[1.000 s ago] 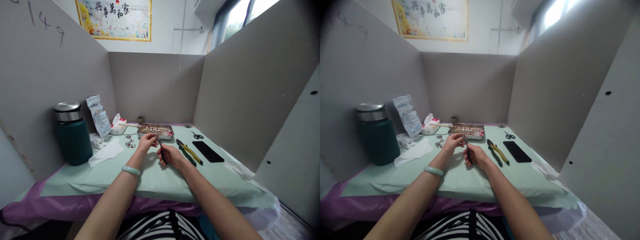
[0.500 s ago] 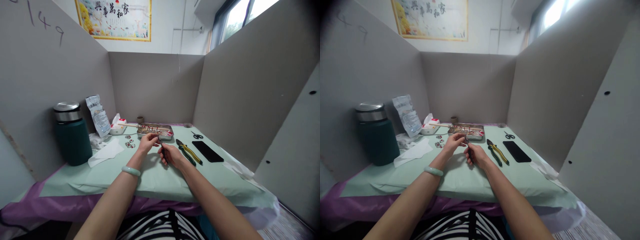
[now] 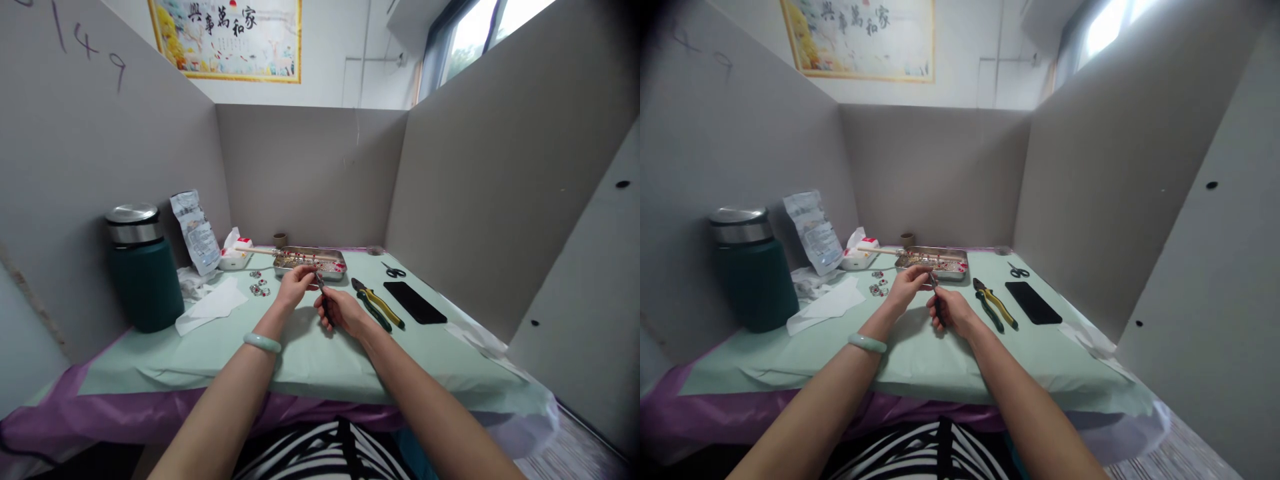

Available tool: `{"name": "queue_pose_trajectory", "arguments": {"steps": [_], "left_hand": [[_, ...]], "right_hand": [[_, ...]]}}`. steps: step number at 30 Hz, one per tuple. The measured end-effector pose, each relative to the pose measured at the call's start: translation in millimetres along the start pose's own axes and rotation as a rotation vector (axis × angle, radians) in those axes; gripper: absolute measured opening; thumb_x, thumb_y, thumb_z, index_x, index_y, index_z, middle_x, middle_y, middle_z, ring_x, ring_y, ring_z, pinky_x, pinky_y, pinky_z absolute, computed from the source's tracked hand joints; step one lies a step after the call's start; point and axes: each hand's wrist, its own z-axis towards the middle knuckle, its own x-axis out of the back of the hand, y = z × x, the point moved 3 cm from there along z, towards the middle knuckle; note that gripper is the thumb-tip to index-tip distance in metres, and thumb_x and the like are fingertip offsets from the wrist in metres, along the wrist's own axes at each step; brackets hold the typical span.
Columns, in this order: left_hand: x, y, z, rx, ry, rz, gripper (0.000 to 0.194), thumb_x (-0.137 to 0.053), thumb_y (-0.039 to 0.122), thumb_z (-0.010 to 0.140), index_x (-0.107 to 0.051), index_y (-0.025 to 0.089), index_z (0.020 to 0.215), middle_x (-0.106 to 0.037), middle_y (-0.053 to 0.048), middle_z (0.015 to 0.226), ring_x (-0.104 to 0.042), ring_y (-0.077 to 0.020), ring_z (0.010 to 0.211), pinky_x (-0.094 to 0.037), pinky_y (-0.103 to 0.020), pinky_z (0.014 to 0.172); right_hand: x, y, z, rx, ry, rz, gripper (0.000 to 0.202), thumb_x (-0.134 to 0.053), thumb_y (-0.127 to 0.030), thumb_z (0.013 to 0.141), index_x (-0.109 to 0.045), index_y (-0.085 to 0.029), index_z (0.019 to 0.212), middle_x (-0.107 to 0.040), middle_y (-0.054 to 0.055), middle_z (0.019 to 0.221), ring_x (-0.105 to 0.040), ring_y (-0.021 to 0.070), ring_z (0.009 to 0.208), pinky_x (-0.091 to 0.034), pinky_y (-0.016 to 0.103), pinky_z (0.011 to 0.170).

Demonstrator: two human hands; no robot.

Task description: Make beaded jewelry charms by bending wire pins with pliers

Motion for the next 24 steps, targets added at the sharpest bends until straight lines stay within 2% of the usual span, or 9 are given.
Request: {"name": "queue_pose_trajectory", "arguments": {"steps": [5, 10, 15, 19, 24], "left_hand": [[-0.2, 0.3, 0.7, -0.043, 0.003, 0.051, 0.019, -0.063, 0.019, 0.073, -0.064, 0.014, 0.091, -0.068, -0.006, 0.085, -0.064, -0.0161, 0.076, -0.055, -0.029, 0.066], [0.5, -4.7, 4.8, -0.089, 0.034, 0.111, 0.012, -0.063, 0.016, 0.071, -0.063, 0.016, 0.083, -0.066, -0.005, 0.081, -0.063, -0.0152, 0.074, -0.054, -0.027, 0.064], [1.2, -6.3, 5.0, -0.195, 0.022, 0.231, 0.010, -0.059, 0.014, 0.074, -0.064, 0.017, 0.082, -0.067, -0.004, 0.082, -0.062, -0.0149, 0.075, -0.054, -0.027, 0.068], [1.6, -7.2, 4.5, -0.262, 0.014, 0.331, 0.012, -0.055, 0.015, 0.077, -0.064, 0.017, 0.086, -0.068, -0.004, 0.086, -0.063, -0.0152, 0.077, -0.054, -0.027, 0.069], [1.6, -8.6, 5.2, -0.260, 0.039, 0.408, 0.020, -0.055, 0.019, 0.079, -0.066, 0.016, 0.096, -0.069, -0.006, 0.090, -0.065, -0.0152, 0.073, -0.055, -0.029, 0.068]], "right_hand": [[0.7, -0.3, -0.4, 0.003, -0.006, 0.010, 0.038, -0.038, -0.044, 0.090, -0.057, -0.014, 0.077, -0.055, 0.002, 0.059, -0.051, 0.0116, 0.042, -0.037, 0.023, 0.037], [2.0, 0.1, -0.3, -0.007, -0.017, 0.018, 0.037, -0.038, -0.044, 0.091, -0.057, -0.014, 0.078, -0.055, 0.000, 0.058, -0.050, 0.0109, 0.041, -0.036, 0.023, 0.037], [1.3, -1.2, -1.8, -0.039, -0.029, 0.047, 0.037, -0.036, -0.042, 0.091, -0.056, -0.015, 0.076, -0.051, -0.001, 0.056, -0.047, 0.0096, 0.039, -0.032, 0.021, 0.035], [1.1, -1.9, -2.0, -0.060, -0.041, 0.066, 0.037, -0.035, -0.043, 0.091, -0.054, -0.015, 0.075, -0.049, -0.003, 0.055, -0.046, 0.0089, 0.038, -0.030, 0.021, 0.034], [1.6, -0.9, 0.8, -0.022, 0.006, 0.025, 0.037, -0.035, -0.043, 0.090, -0.054, -0.015, 0.074, -0.048, -0.003, 0.054, -0.044, 0.0083, 0.036, -0.029, 0.020, 0.033]]}}
